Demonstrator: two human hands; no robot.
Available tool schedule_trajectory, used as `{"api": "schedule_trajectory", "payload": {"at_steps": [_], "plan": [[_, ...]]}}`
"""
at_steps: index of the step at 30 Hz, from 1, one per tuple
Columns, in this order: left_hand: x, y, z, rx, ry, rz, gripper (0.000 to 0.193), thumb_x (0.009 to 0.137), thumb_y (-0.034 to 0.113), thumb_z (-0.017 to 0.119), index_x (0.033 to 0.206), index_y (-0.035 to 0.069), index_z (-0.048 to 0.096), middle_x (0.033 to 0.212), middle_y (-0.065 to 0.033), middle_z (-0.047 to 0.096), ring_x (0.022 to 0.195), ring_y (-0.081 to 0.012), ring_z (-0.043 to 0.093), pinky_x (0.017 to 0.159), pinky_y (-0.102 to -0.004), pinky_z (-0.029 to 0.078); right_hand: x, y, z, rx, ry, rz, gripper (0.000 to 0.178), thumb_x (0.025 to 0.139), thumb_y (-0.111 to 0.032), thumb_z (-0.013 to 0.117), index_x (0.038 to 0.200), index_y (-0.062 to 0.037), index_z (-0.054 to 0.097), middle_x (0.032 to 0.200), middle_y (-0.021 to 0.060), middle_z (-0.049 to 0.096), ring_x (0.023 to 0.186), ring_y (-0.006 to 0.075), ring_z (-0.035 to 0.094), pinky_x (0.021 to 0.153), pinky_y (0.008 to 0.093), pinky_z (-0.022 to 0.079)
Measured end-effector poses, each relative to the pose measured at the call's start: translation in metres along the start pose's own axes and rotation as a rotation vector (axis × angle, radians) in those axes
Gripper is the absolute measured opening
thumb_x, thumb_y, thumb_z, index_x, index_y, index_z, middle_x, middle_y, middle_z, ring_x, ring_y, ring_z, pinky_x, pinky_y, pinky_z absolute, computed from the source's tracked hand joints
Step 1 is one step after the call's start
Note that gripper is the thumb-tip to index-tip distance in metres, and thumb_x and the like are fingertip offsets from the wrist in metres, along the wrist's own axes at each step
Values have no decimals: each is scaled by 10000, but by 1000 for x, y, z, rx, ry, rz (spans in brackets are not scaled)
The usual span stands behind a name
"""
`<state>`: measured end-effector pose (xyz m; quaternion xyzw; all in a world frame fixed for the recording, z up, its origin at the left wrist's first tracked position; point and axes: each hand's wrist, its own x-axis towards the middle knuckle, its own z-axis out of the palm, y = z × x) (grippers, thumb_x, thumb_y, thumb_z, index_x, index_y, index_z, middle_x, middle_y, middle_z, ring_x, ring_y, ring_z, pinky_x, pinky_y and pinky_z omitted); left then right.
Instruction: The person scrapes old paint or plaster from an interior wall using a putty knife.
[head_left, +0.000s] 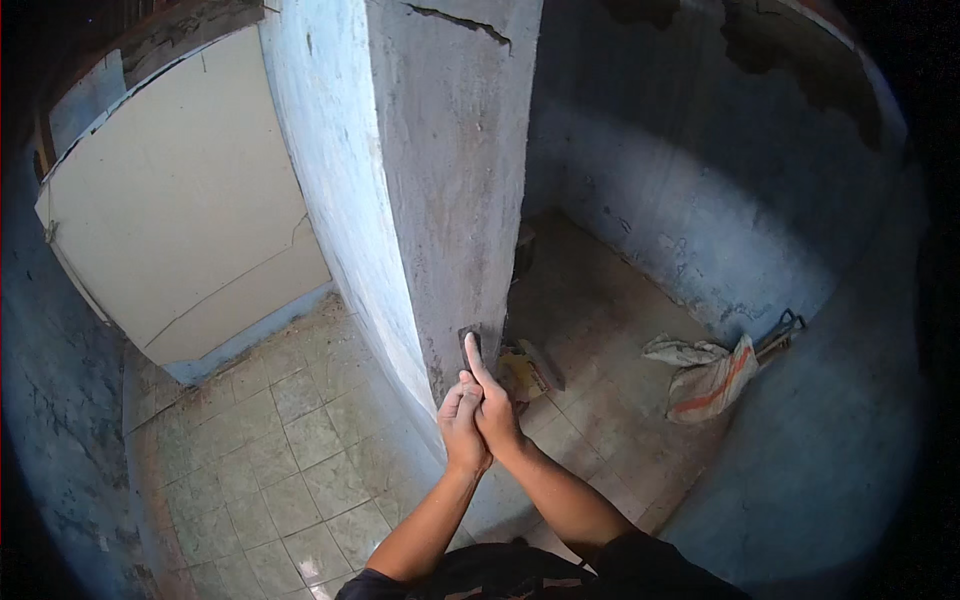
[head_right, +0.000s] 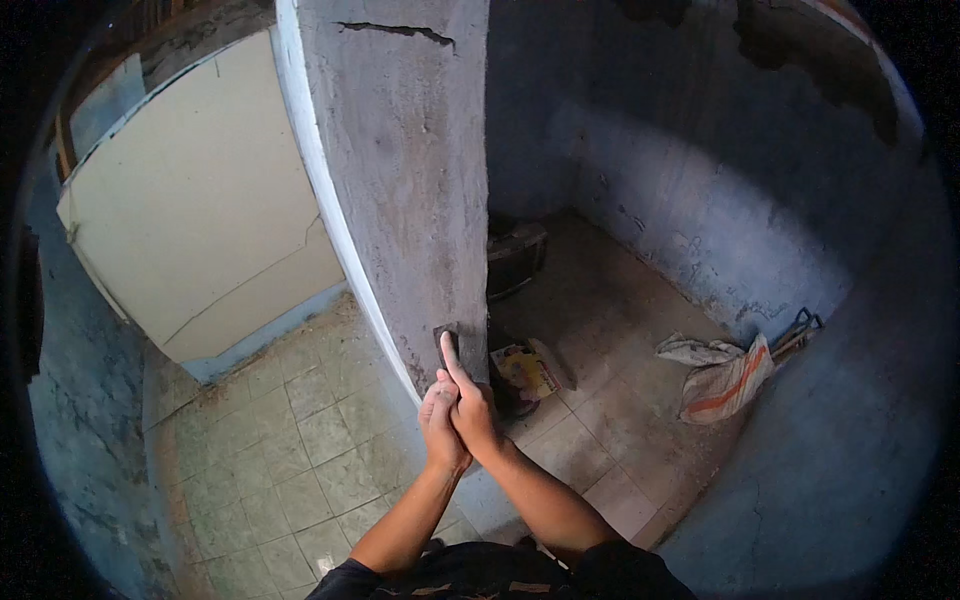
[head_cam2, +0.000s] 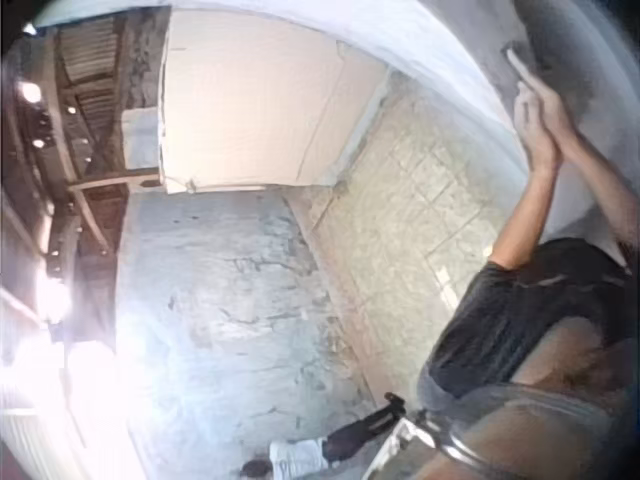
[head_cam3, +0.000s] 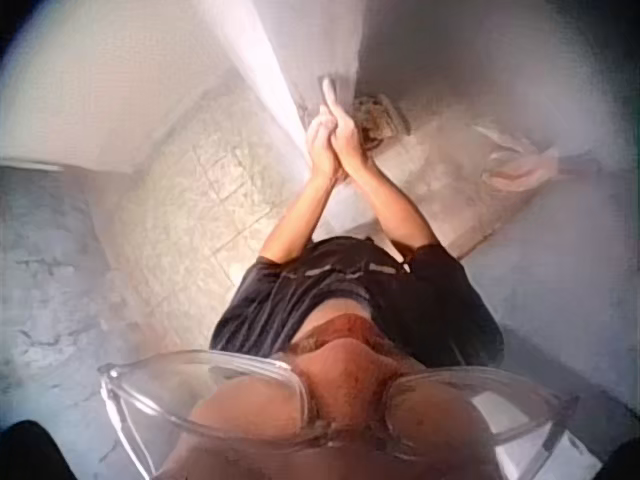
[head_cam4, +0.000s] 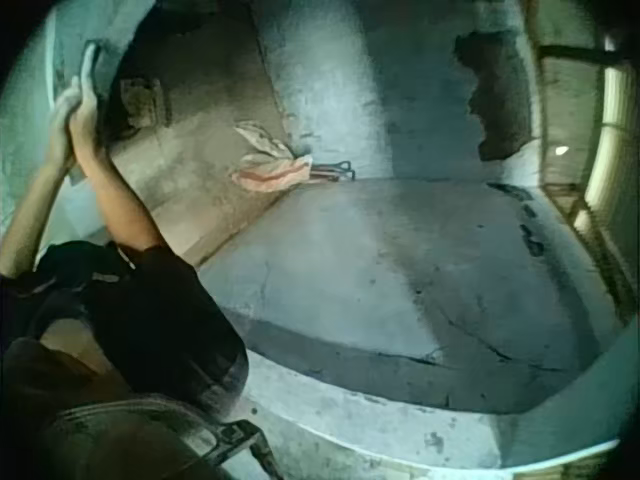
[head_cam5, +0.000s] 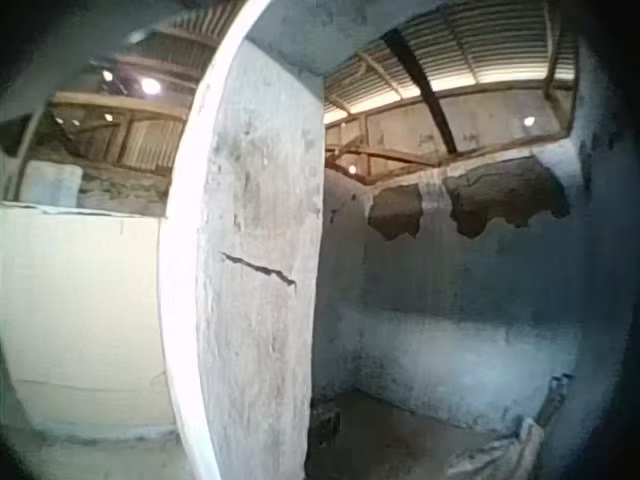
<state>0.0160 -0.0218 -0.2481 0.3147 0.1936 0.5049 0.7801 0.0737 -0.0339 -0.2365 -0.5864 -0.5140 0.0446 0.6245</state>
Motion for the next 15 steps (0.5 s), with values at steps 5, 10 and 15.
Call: {"api": "schedule_trajectory", "payload": {"at_steps": [5, 10, 15], "plan": [[31, 65, 65, -39, -173, 67, 178, 1010, 186, 607, 995, 15, 654, 912, -4, 607, 840, -89, 556, 745, -240, 457, 82, -67, -16, -61, 89, -189, 525, 1026, -93, 515, 1540, -109, 413, 1355, 280, 582, 1211, 393, 624, 911, 348, 521], [33, 51, 48, 12, -180, 88, 135, 994, 138, 626, 984, 11, 672, 926, -3, 632, 853, -84, 563, 754, -234, 459, 75, -51, -9, -63, 150, -287, 515, 1030, -77, 518, 1534, -58, 417, 1317, 306, 591, 1052, 217, 688, 864, 320, 523], [1, 3, -6, -1, -50, -38, 173, 1002, 152, 612, 997, -3, 688, 950, -17, 648, 878, -98, 582, 783, -243, 465, 8, -1, 2, -133, 56, -59, 525, 1019, -52, 522, 1535, -81, 431, 1203, 343, 616, 768, 156, 561, 716, 312, 500]]}}
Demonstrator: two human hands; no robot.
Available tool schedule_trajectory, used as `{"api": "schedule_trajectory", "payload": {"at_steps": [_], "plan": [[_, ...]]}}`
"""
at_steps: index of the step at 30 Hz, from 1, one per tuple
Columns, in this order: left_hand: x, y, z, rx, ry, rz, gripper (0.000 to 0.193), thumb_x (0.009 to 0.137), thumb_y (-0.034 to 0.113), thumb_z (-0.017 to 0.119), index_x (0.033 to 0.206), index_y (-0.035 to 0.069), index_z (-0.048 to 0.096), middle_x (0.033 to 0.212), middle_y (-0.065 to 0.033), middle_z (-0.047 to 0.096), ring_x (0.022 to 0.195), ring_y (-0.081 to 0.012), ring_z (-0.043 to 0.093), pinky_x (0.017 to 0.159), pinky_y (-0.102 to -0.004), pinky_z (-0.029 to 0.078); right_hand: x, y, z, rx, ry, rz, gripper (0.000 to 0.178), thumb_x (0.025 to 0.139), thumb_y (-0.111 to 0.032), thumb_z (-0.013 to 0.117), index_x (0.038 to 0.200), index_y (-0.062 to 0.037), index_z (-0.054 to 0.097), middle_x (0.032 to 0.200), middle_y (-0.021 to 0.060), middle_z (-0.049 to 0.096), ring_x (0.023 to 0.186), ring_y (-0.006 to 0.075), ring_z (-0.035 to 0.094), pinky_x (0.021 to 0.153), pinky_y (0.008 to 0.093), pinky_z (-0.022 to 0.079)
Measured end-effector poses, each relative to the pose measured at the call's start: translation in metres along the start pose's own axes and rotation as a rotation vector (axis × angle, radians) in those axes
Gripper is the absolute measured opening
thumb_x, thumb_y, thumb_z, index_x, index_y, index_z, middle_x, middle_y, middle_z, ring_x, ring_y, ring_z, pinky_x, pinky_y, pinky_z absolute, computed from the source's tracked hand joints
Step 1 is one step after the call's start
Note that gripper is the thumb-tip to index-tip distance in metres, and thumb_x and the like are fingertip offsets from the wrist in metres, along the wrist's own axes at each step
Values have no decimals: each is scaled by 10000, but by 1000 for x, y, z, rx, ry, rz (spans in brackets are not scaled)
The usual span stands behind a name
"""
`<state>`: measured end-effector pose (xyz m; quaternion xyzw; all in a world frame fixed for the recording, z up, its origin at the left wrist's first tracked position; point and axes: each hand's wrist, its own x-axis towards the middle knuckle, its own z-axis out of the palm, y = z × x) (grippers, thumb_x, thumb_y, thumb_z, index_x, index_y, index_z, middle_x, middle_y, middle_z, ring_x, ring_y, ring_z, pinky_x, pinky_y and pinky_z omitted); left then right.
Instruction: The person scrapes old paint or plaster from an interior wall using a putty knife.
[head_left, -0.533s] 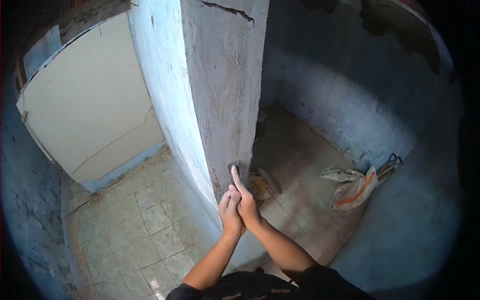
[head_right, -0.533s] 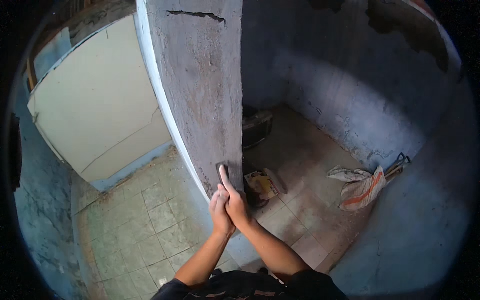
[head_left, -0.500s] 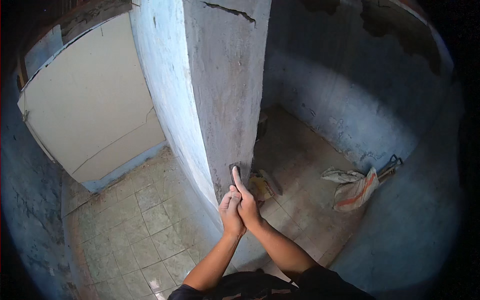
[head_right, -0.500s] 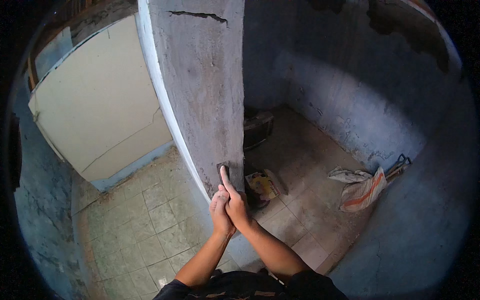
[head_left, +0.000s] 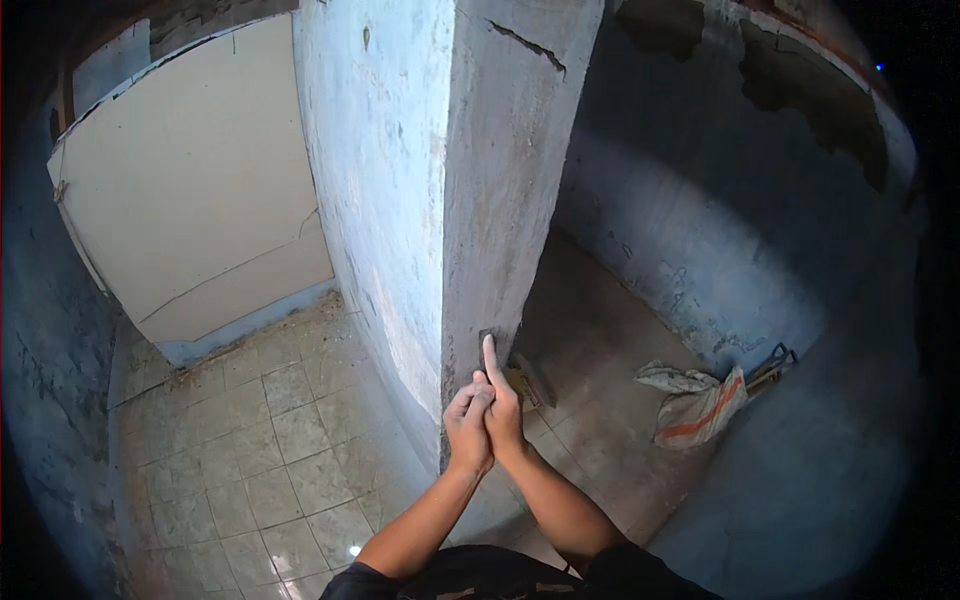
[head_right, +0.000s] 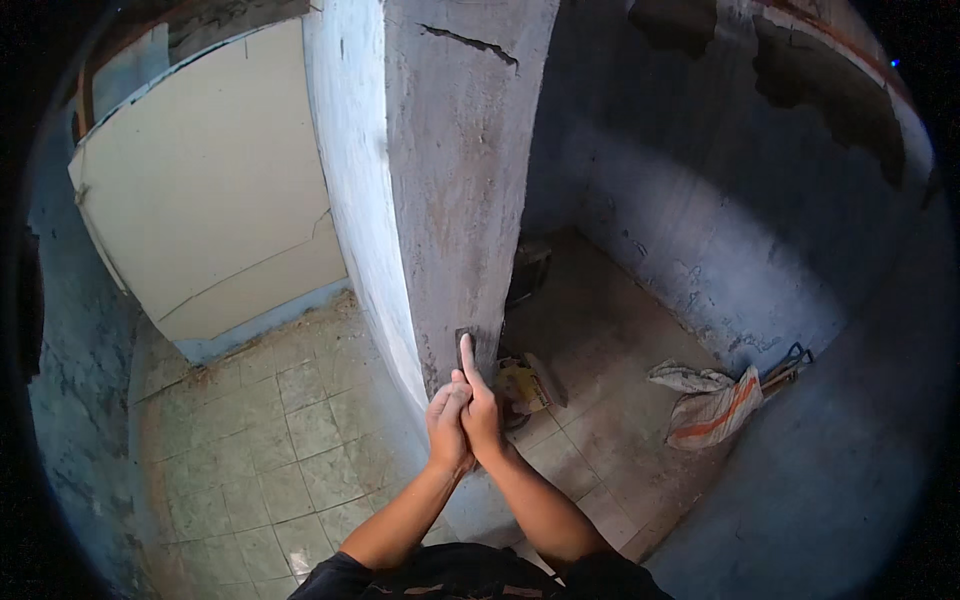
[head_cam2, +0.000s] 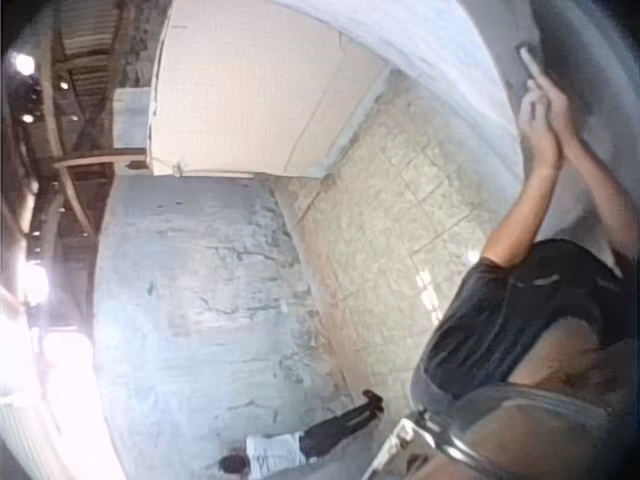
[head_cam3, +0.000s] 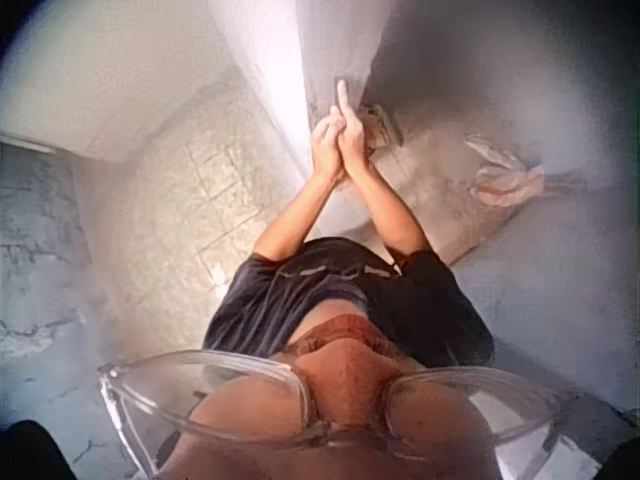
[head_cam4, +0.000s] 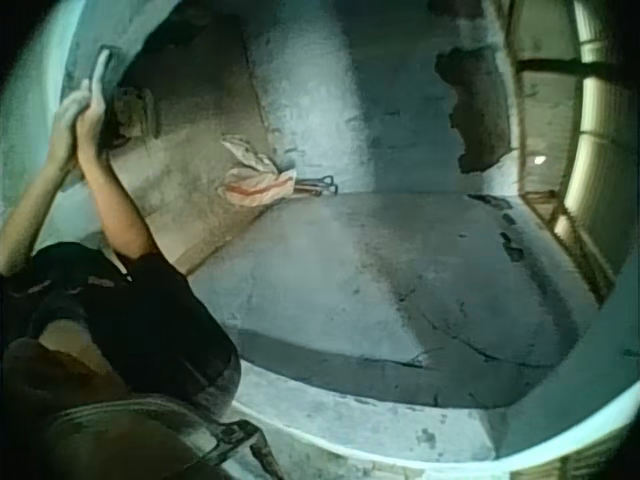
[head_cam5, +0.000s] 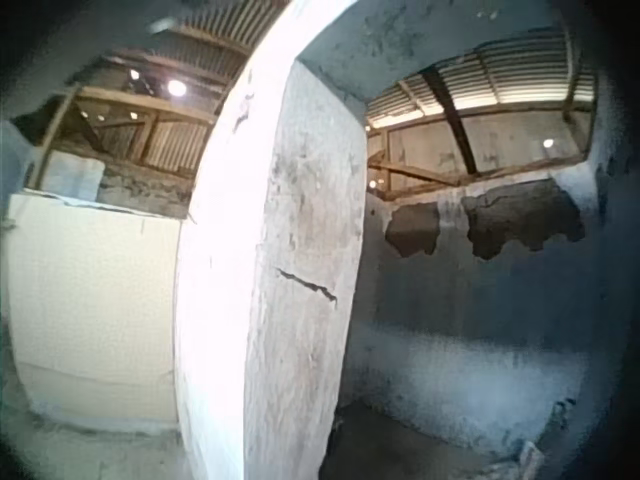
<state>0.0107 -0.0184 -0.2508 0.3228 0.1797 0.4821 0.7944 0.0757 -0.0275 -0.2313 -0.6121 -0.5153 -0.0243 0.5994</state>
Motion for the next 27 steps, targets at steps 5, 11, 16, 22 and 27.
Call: {"api": "schedule_trajectory", "payload": {"at_steps": [5, 11, 16, 22, 27], "plan": [[29, 82, 91, -39, -163, 59, 142, 997, 172, 589, 993, 43, 648, 947, -17, 618, 869, -116, 575, 778, -271, 481, 95, -73, -24, -13, 145, -222, 490, 1037, -73, 494, 1518, -14, 421, 1436, 251, 544, 1230, 272, 637, 974, 313, 488], [23, 63, 67, 48, -164, 107, 147, 1000, 188, 590, 985, 48, 636, 955, -25, 609, 875, -120, 573, 784, -273, 480, 76, -52, -18, -17, 141, -284, 481, 1040, -90, 493, 1515, -33, 441, 1437, 256, 543, 1233, 248, 632, 957, 312, 491], [-4, 13, -3, -61, 10, -14, 180, 998, 166, 632, 955, -1, 683, 896, -18, 638, 839, -94, 573, 747, -244, 462, -4, -24, 3, 27, -24, 19, 488, 1023, -51, 493, 1503, 18, 434, 1460, 248, 532, 1313, 264, 572, 1032, 324, 454], [29, 95, 92, -103, -184, 62, 156, 1008, 166, 581, 972, 31, 651, 947, -24, 616, 876, -111, 571, 783, -257, 468, 97, -88, -19, 5, 77, -205, 485, 1034, -55, 499, 1511, -3, 431, 1458, 242, 532, 1278, 251, 603, 994, 317, 489], [12, 36, 14, 42, -59, 113, 177, 986, 144, 634, 962, -20, 694, 912, -29, 639, 849, -96, 575, 755, -245, 460, 32, -42, 6, -81, 71, -205, 493, 1033, -78, 480, 1520, -24, 436, 1392, 270, 576, 1094, 257, 689, 863, 324, 521]]}}
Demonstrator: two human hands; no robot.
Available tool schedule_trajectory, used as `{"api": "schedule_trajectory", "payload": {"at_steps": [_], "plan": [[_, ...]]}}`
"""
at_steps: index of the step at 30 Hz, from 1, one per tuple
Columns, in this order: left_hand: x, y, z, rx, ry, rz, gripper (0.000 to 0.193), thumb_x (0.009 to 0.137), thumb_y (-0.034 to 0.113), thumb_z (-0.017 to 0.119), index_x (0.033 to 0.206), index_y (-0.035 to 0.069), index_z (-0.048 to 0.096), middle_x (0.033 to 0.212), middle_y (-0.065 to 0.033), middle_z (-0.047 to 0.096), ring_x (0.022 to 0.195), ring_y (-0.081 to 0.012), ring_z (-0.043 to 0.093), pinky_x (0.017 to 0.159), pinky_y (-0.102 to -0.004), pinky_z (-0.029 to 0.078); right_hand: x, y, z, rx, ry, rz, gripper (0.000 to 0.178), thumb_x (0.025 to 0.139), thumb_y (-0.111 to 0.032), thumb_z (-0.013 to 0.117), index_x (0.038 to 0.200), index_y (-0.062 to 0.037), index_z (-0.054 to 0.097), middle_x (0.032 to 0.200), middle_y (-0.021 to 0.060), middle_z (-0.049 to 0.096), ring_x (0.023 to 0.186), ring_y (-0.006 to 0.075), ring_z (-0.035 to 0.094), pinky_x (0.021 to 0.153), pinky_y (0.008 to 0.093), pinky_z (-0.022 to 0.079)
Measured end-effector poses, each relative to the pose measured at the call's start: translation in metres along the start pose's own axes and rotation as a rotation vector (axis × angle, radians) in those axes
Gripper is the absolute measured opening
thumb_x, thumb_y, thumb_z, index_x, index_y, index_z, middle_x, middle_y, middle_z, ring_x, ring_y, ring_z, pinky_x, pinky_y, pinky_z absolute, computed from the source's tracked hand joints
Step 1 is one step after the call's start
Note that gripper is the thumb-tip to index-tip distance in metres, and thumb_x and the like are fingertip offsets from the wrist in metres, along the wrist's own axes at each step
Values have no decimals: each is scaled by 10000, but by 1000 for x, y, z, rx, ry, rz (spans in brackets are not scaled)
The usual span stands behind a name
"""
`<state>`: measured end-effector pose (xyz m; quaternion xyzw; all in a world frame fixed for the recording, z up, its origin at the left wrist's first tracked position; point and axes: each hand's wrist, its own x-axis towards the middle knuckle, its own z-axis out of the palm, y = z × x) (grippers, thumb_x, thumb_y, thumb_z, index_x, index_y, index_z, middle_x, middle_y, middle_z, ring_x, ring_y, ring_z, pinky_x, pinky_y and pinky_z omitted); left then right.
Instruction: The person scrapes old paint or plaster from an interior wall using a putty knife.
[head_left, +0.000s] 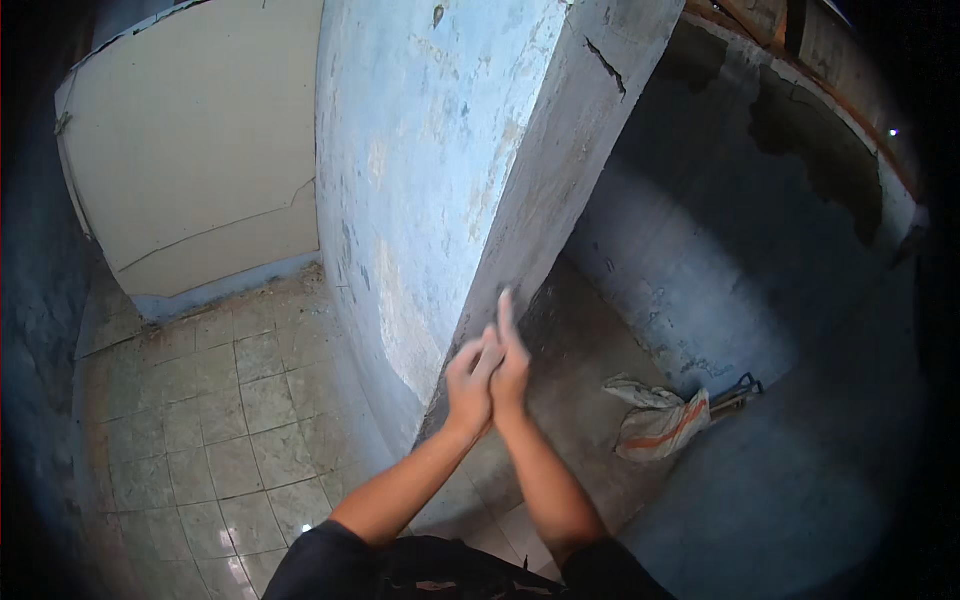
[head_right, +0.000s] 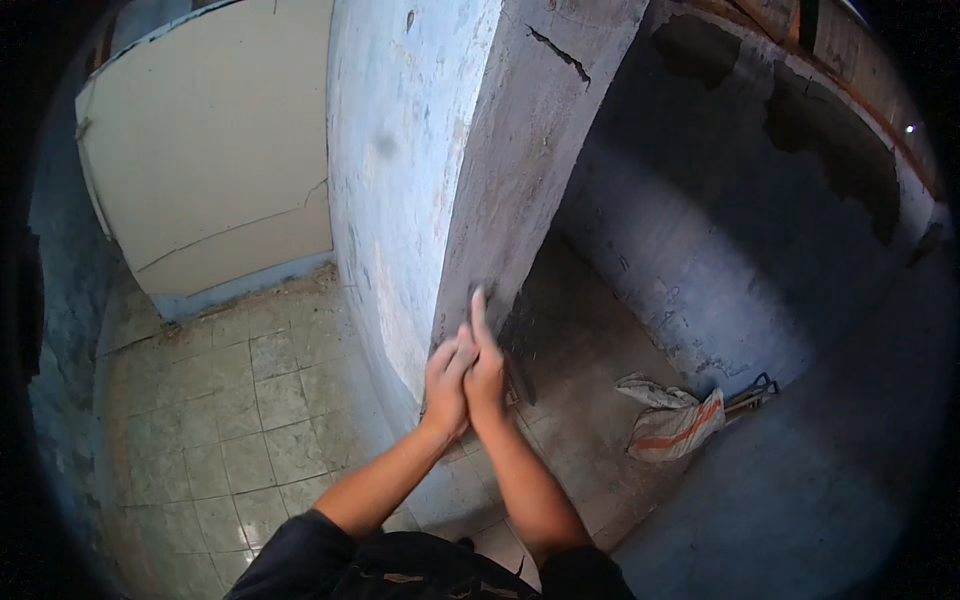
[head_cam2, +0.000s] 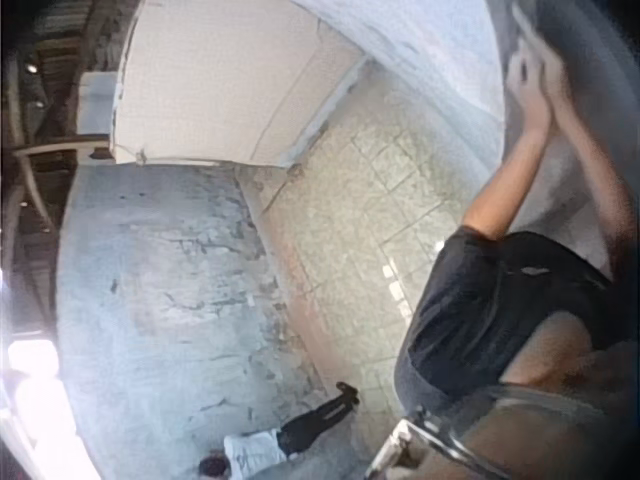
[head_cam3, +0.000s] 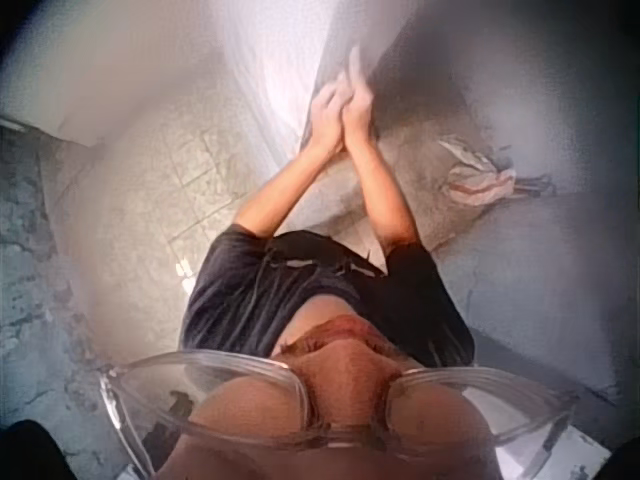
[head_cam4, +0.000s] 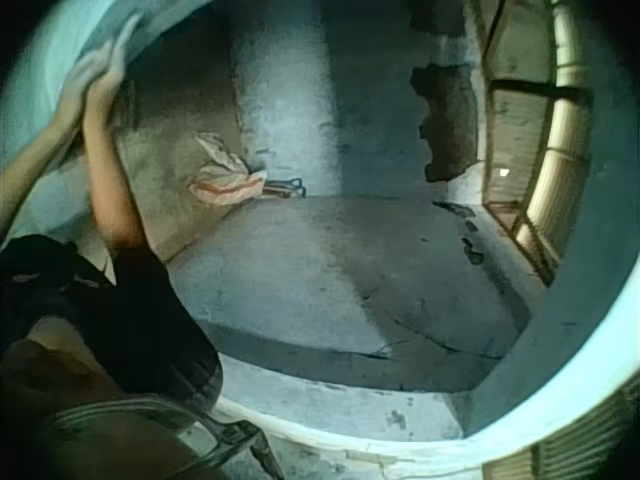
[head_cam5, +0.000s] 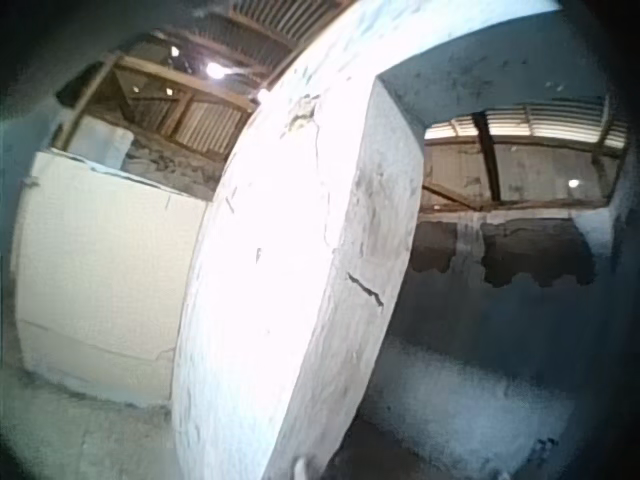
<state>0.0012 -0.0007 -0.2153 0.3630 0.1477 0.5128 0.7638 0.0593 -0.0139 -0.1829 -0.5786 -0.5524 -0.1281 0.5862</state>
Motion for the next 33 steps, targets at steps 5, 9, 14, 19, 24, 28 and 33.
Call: {"api": "schedule_trajectory", "payload": {"at_steps": [5, 9, 14, 19, 24, 28, 33], "plan": [[-9, 9, 0, -100, 8, -97, 194, 983, 155, 637, 975, -29, 696, 938, -43, 657, 867, -110, 593, 768, -250, 472, -10, -6, 0, -27, -34, 64, 506, 1023, -77, 490, 1524, -28, 430, 1361, 274, 598, 1069, 268, 702, 846, 330, 526], [29, 76, 61, -127, -102, 57, 234, 978, 194, 667, 1018, -34, 701, 926, -33, 665, 845, -100, 586, 747, -250, 466, 78, -43, -8, -36, 61, -183, 515, 1018, -61, 509, 1524, -21, 424, 1413, 249, 574, 1149, 259, 679, 870, 309, 524], [12, 47, 12, 28, -27, 32, 224, 975, 194, 674, 987, -27, 713, 887, -32, 664, 836, -96, 586, 742, -246, 464, 32, -30, 13, 23, 47, -49, 493, 1039, -89, 510, 1517, -4, 424, 1440, 248, 551, 1209, 278, 647, 918, 314, 506], [-22, 7, -25, -80, 35, -148, 230, 982, 197, 660, 950, -23, 716, 896, -38, 668, 838, -101, 595, 746, -246, 471, -44, -12, 15, -1, -28, 112, 484, 1039, -62, 495, 1514, 1, 426, 1448, 247, 543, 1261, 292, 614, 957, 327, 493], [16, 87, 48, -224, -87, -80, 219, 989, 190, 651, 971, -19, 712, 925, -40, 666, 850, -104, 599, 751, -245, 472, 68, -62, -2, 31, 27, 36, 482, 1034, -53, 501, 1508, 3, 433, 1460, 242, 531, 1335, 286, 555, 1009, 329, 475], [16, 74, 43, -204, -137, -54, 222, 990, 191, 649, 981, -22, 708, 919, -39, 664, 855, -104, 598, 749, -243, 470, 56, -57, -1, 45, 61, 2, 464, 1040, -69, 487, 1495, 11, 449, 1469, 237, 524, 1350, 280, 540, 1036, 327, 466], [-31, 1, -31, -93, 47, -234, 217, 988, 180, 652, 968, -30, 705, 921, -48, 663, 856, -114, 600, 761, -254, 476, -62, -15, 11, 65, -58, 345, 481, 1027, -71, 466, 1496, 33, 437, 1486, 208, 528, 1335, 238, 552, 1054, 301, 431]]}}
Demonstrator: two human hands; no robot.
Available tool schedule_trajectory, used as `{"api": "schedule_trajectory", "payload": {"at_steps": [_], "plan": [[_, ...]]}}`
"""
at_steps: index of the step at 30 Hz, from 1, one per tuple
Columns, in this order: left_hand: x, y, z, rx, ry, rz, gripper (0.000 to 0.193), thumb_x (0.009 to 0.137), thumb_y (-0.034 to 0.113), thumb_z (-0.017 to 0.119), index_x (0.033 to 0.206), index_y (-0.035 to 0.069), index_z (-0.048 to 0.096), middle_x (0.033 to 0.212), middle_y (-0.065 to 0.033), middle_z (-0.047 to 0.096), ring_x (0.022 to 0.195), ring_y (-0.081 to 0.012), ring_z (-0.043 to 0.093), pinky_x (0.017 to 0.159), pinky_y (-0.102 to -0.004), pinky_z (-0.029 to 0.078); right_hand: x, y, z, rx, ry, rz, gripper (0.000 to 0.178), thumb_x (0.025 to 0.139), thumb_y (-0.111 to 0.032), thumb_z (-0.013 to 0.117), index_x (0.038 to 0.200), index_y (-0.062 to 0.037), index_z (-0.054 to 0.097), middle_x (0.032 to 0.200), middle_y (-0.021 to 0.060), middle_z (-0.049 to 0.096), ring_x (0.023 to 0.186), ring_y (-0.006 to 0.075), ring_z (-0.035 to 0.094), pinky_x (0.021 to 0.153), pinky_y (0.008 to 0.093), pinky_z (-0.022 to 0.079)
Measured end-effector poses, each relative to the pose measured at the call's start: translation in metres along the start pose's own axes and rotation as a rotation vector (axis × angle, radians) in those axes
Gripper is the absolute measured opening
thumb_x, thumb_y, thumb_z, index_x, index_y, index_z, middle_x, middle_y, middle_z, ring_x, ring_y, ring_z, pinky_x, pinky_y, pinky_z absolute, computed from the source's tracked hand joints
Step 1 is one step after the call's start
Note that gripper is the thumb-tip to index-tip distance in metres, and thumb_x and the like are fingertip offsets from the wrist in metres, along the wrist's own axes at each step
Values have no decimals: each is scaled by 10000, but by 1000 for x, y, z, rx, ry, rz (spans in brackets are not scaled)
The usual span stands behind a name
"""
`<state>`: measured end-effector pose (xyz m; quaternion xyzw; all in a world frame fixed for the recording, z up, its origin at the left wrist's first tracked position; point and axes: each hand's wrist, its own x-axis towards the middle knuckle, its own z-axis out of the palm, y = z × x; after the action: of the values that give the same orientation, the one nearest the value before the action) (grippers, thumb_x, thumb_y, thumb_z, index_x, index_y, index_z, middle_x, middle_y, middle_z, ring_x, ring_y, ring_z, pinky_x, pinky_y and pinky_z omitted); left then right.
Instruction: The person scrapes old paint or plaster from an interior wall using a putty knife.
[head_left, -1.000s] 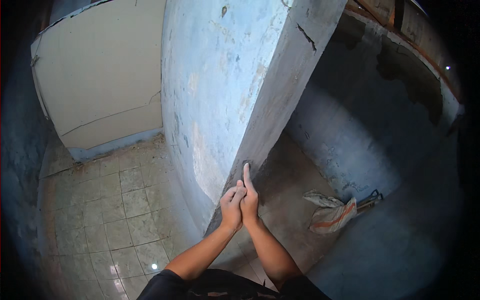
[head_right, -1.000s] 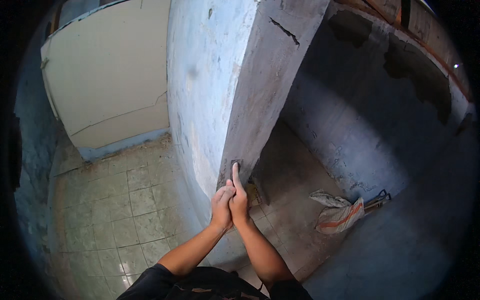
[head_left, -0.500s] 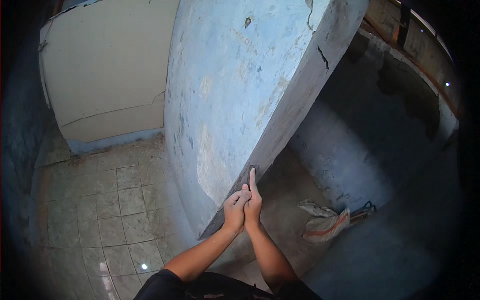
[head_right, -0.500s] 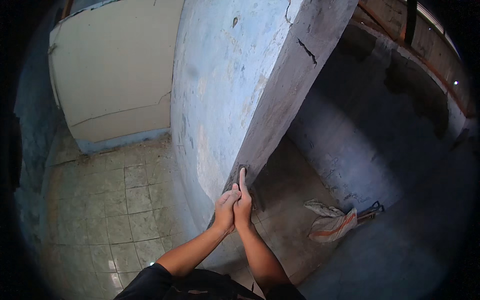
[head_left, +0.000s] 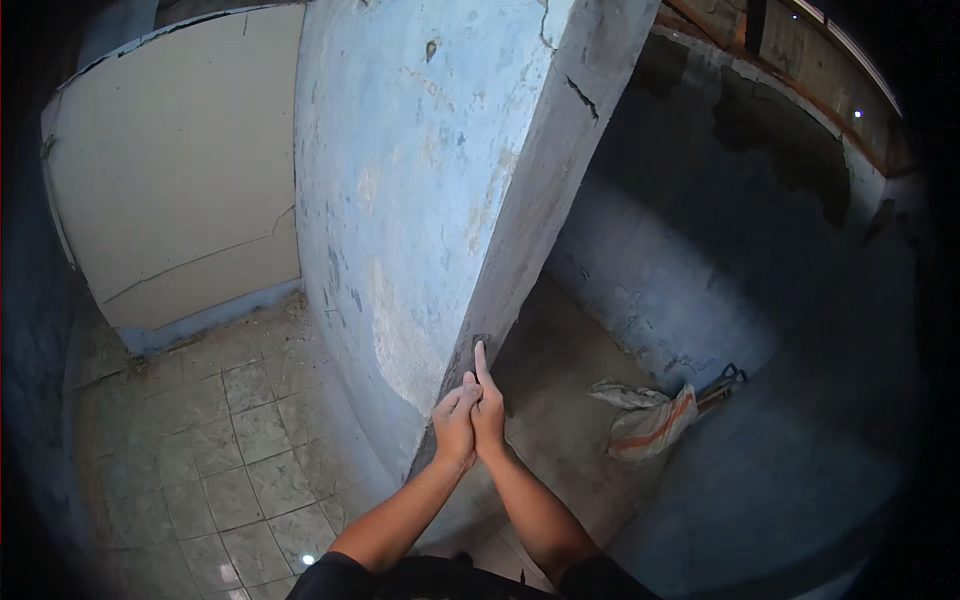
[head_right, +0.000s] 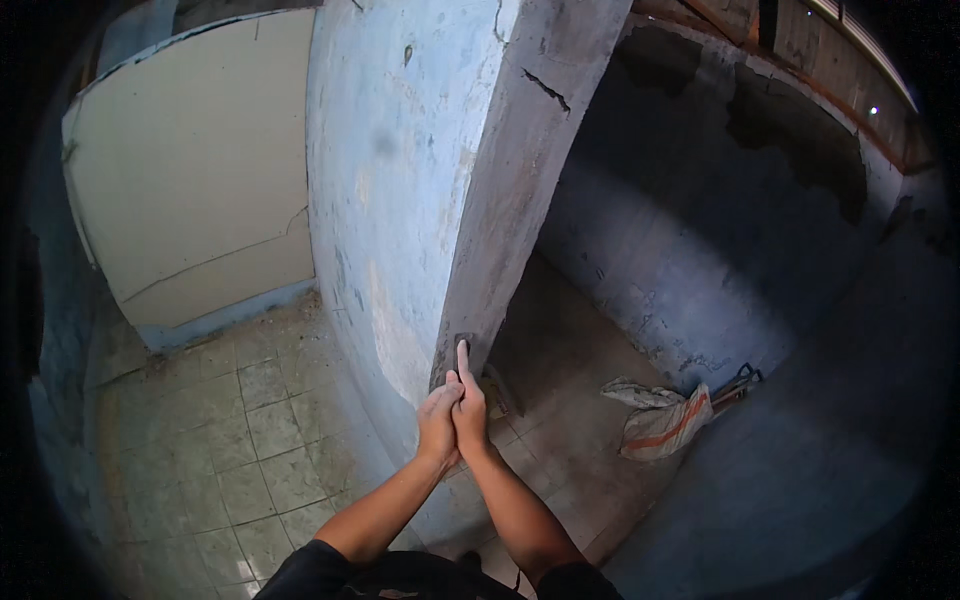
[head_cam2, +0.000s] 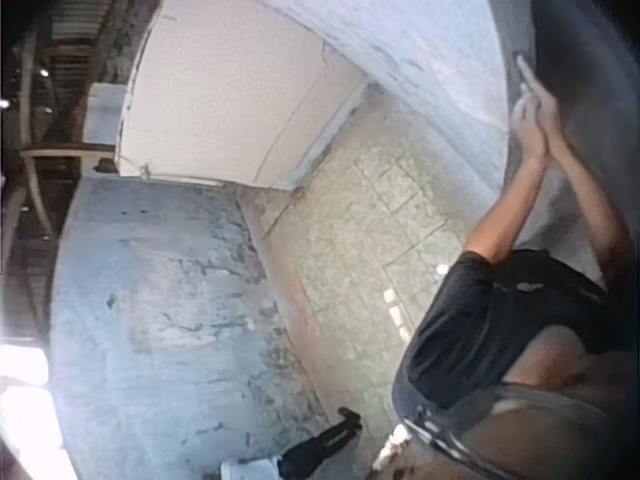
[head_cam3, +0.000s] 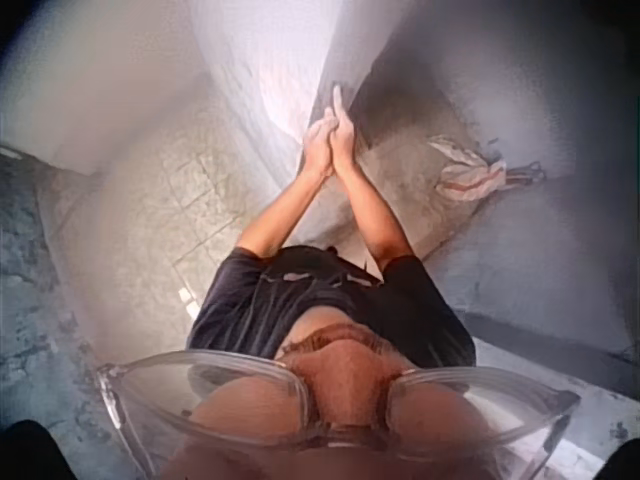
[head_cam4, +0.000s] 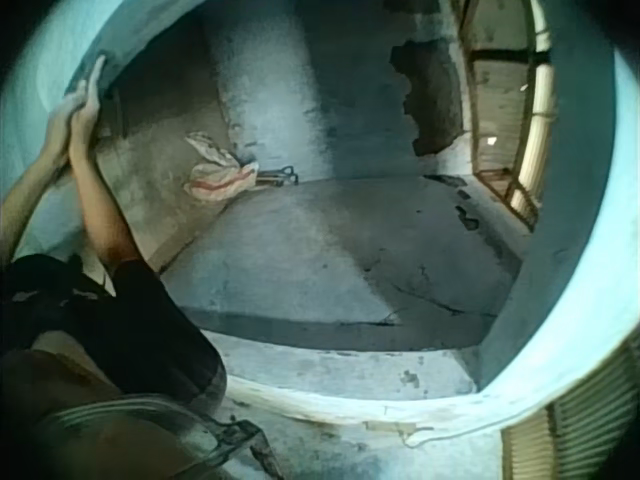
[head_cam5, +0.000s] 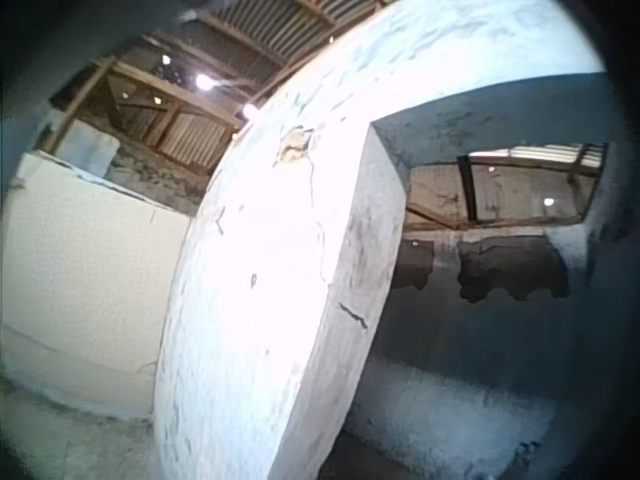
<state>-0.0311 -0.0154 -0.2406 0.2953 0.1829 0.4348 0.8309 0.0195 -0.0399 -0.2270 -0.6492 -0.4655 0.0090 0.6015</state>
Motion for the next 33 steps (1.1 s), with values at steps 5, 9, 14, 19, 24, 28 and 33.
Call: {"api": "schedule_trajectory", "payload": {"at_steps": [5, 9, 14, 19, 24, 28, 33], "plan": [[15, 68, 76, -38, -143, 106, 210, 999, 193, 630, 965, -6, 690, 927, -39, 650, 847, -106, 589, 740, -253, 474, 88, -61, -15, -23, 160, -338, 473, 1035, -83, 490, 1502, -23, 454, 1437, 226, 557, 1194, 226, 631, 971, 302, 471], [32, 100, 103, -16, -234, 182, 259, 993, 211, 663, 1000, -43, 709, 936, -46, 668, 855, -98, 596, 740, -242, 469, 120, -99, -17, 44, 194, -344, 466, 1035, -93, 510, 1498, -50, 471, 1374, 248, 594, 1089, 230, 680, 903, 307, 504], [10, 14, 19, 82, -28, 66, 228, 991, 178, 658, 1001, -38, 728, 958, -49, 682, 892, -120, 617, 802, -258, 495, 33, 4, 6, -29, 217, -239, 483, 1027, -115, 520, 1507, -81, 476, 1018, 236, 657, 762, 137, 533, 727, 291, 493], [19, 31, 58, 71, -60, 66, 244, 970, 195, 695, 1009, -42, 735, 957, -72, 691, 866, -127, 625, 761, -246, 496, 64, -14, -13, 1, 251, -239, 509, 1011, -64, 501, 1517, -94, 462, 1308, 243, 634, 1093, 172, 651, 883, 286, 499], [37, 84, 127, -49, -195, 140, 270, 975, 219, 693, 1048, -38, 725, 962, -58, 689, 871, -119, 617, 776, -241, 485, 131, -93, -41, 68, 205, -300, 500, 1007, -29, 475, 1507, -39, 456, 1425, 236, 565, 1198, 226, 643, 960, 307, 486], [30, 45, 68, 100, -159, 195, 261, 1002, 219, 655, 1013, -34, 716, 946, -47, 672, 869, -119, 610, 778, -248, 482, 87, -43, -21, 88, 167, -312, 490, 1021, -68, 479, 1508, -22, 446, 1443, 242, 543, 1213, 230, 640, 968, 308, 483], [16, 12, 32, 116, 7, 137, 237, 1000, 188, 643, 973, -36, 716, 946, -43, 666, 879, -124, 612, 780, -259, 487, 44, -10, -9, 74, 122, -203, 495, 1020, -68, 494, 1514, -64, 453, 1435, 255, 541, 1266, 233, 612, 1006, 312, 464]]}}
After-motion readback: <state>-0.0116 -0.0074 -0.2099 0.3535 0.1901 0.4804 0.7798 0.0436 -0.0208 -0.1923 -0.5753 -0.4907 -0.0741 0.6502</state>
